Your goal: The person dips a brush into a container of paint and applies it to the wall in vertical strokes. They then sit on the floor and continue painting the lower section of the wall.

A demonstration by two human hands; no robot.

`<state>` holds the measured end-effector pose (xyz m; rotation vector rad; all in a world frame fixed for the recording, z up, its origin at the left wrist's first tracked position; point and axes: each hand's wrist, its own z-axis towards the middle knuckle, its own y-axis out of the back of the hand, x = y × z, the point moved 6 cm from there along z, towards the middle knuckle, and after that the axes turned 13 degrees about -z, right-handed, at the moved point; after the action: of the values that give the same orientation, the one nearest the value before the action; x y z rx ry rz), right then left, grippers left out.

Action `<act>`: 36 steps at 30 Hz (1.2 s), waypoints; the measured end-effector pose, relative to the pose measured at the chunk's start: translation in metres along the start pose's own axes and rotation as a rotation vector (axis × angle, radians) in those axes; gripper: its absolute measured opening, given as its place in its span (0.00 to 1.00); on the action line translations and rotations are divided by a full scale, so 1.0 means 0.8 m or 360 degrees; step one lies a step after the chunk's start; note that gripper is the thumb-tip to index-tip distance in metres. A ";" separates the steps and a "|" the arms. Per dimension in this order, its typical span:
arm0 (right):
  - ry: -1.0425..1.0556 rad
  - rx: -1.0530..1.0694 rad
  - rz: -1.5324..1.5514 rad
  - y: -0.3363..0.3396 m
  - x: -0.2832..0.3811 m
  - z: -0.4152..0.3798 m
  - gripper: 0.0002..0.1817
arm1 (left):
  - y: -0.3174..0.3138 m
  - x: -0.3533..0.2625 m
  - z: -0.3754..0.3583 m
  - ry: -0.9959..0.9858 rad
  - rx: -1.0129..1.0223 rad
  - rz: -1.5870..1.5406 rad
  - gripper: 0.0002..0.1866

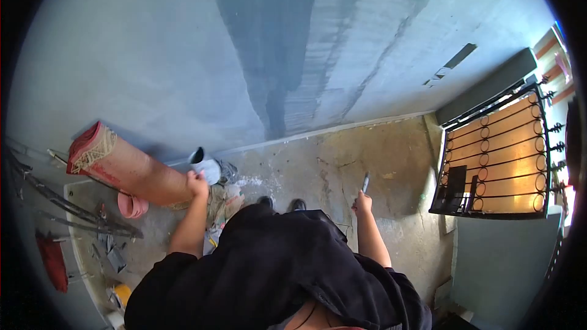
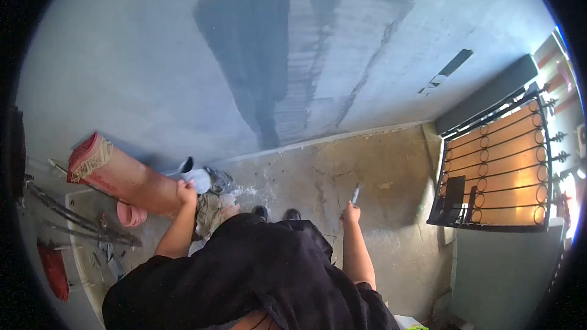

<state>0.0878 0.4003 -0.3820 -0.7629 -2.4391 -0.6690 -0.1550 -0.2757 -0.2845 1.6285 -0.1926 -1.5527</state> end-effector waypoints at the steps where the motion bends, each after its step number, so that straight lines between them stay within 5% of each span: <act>1: -0.0029 0.0027 -0.0017 -0.012 0.007 0.007 0.18 | -0.026 -0.002 -0.017 0.0054 0.0102 -0.0246 0.18; 4: -0.0338 0.0517 0.0155 -0.084 -0.030 0.023 0.25 | -0.080 -0.066 -0.079 0.0153 0.0364 0.0213 0.17; 6: -0.0586 0.0576 0.0166 -0.125 -0.035 0.022 0.24 | -0.137 -0.078 -0.120 0.0165 0.0529 -0.0004 0.17; 11: -0.0324 0.0444 0.0280 -0.189 -0.019 0.006 0.19 | -0.220 -0.136 -0.210 -0.0269 0.1124 0.0422 0.17; 14: 0.0248 0.0394 0.0460 -0.215 0.076 -0.028 0.13 | -0.264 -0.137 -0.232 -0.0256 0.1271 0.0402 0.17; 16: 0.0488 0.0280 0.0095 -0.228 0.098 -0.026 0.14 | -0.284 -0.127 -0.240 -0.0343 0.1403 0.0361 0.18; 18: 0.1191 -0.0259 -0.0665 -0.232 0.120 -0.021 0.16 | -0.297 -0.131 -0.239 -0.0470 0.1525 0.0354 0.18; 19: 0.1263 -0.0371 -0.0735 -0.235 0.138 -0.029 0.15 | -0.304 -0.135 -0.236 -0.0454 0.1645 0.0431 0.19; 23: 0.0960 -0.0148 -0.0674 -0.269 0.217 -0.070 0.15 | -0.340 -0.118 -0.209 -0.0329 0.1895 0.0491 0.24; 26: 0.1159 -0.0073 -0.0601 -0.300 0.248 -0.076 0.19 | -0.339 -0.084 -0.201 -0.0334 0.1992 0.0611 0.27; 30: 0.1492 -0.0132 -0.0398 -0.335 0.257 -0.071 0.14 | -0.355 -0.074 -0.194 -0.0392 0.2010 0.0537 0.17; 36: 0.1383 -0.0140 0.0001 -0.413 0.233 -0.028 0.13 | -0.366 0.002 -0.187 -0.0213 0.1905 0.0236 0.15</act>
<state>-0.2452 0.2190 -0.3562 -0.3755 -1.6213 -0.8805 -0.1494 -0.0252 -0.4972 2.2648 -1.5024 -1.4821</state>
